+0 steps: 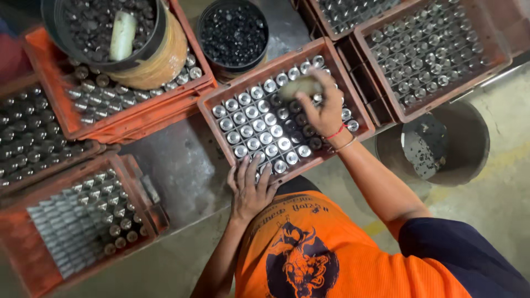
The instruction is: The person arranges small cylindrical metal parts into a brown plastic crate, placing them one by one into grid slots. The person uses a cylindrical tool to press and align the parts within the crate.
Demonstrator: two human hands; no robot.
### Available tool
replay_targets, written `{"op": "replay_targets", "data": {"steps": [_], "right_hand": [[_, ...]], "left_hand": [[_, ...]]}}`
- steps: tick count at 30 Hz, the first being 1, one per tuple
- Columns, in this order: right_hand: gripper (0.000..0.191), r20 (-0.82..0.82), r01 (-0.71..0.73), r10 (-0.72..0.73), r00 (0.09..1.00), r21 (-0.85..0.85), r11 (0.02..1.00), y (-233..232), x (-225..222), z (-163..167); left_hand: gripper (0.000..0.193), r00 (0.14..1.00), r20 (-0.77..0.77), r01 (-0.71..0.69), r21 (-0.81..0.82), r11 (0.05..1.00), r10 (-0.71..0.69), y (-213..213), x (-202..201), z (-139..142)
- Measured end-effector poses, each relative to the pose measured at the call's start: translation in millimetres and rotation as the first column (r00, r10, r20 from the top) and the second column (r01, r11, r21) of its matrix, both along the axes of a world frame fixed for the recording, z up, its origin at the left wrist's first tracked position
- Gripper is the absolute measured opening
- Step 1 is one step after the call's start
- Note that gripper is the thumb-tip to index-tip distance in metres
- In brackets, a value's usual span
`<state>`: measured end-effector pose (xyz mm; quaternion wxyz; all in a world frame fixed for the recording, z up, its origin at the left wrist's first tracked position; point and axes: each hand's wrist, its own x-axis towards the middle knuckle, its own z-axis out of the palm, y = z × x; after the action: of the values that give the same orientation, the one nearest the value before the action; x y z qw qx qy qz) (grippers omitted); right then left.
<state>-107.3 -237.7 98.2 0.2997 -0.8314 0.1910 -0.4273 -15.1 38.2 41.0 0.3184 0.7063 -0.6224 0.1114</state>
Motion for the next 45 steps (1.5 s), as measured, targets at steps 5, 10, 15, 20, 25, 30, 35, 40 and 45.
{"op": "replay_targets", "data": {"steps": [5, 10, 15, 20, 25, 30, 35, 40, 45], "right_hand": [[0.048, -0.335, -0.179, 0.151, 0.930, -0.055, 0.982, -12.5, 17.1, -8.7], [0.049, 0.099, -0.029, 0.023, 0.995, 0.059, 0.998, -30.2, 30.5, -9.9], [0.051, -0.151, -0.234, 0.222, 0.963, -0.070, 0.970, -44.0, 45.7, -8.9], [0.048, 0.228, -0.048, 0.020, 0.974, 0.119, 0.992, -55.1, 33.8, -2.7], [0.049, -0.171, -0.161, 0.174, 0.970, 0.087, 0.983, -63.2, 22.3, 5.0], [0.050, 0.039, -0.124, 0.122, 0.992, 0.065, 0.990, -50.9, 4.3, 4.2], [0.047, -0.139, -0.149, 0.146, 0.979, -0.009, 0.989, -40.6, -14.8, 5.8], [0.047, -0.162, -0.157, 0.165, 0.973, 0.063, 0.986, -31.5, -24.9, 6.7], [0.042, -0.147, -0.168, 0.166, 0.975, 0.002, 0.986, -30.6, -41.4, 12.8]], "left_hand": [[0.062, 0.997, -0.041, -0.058, 0.120, 0.991, 0.064, -12.0, -3.7, 5.3], [0.066, 0.992, -0.081, -0.078, 0.190, 0.979, 0.095, -12.5, -0.9, 11.0], [0.064, 0.983, -0.061, -0.152, 0.245, 0.958, 0.171, -10.2, -5.2, 18.2], [0.065, 0.981, -0.038, -0.179, 0.193, 0.965, 0.189, -15.0, -5.9, 27.4], [0.060, 0.974, -0.024, -0.215, 0.214, 0.953, 0.225, -15.1, -6.5, 26.9], [0.057, 0.974, -0.033, -0.210, 0.213, 0.954, 0.222, -14.4, -3.6, 22.0], [0.056, 0.973, 0.024, -0.231, 0.155, 0.961, 0.230, -18.1, -2.6, 23.4], [0.049, 0.956, -0.012, -0.279, 0.276, 0.920, 0.293, -14.9, -5.9, 28.3], [0.046, 0.959, 0.023, -0.280, 0.197, 0.939, 0.281, -16.6, -4.2, 27.7]]}}
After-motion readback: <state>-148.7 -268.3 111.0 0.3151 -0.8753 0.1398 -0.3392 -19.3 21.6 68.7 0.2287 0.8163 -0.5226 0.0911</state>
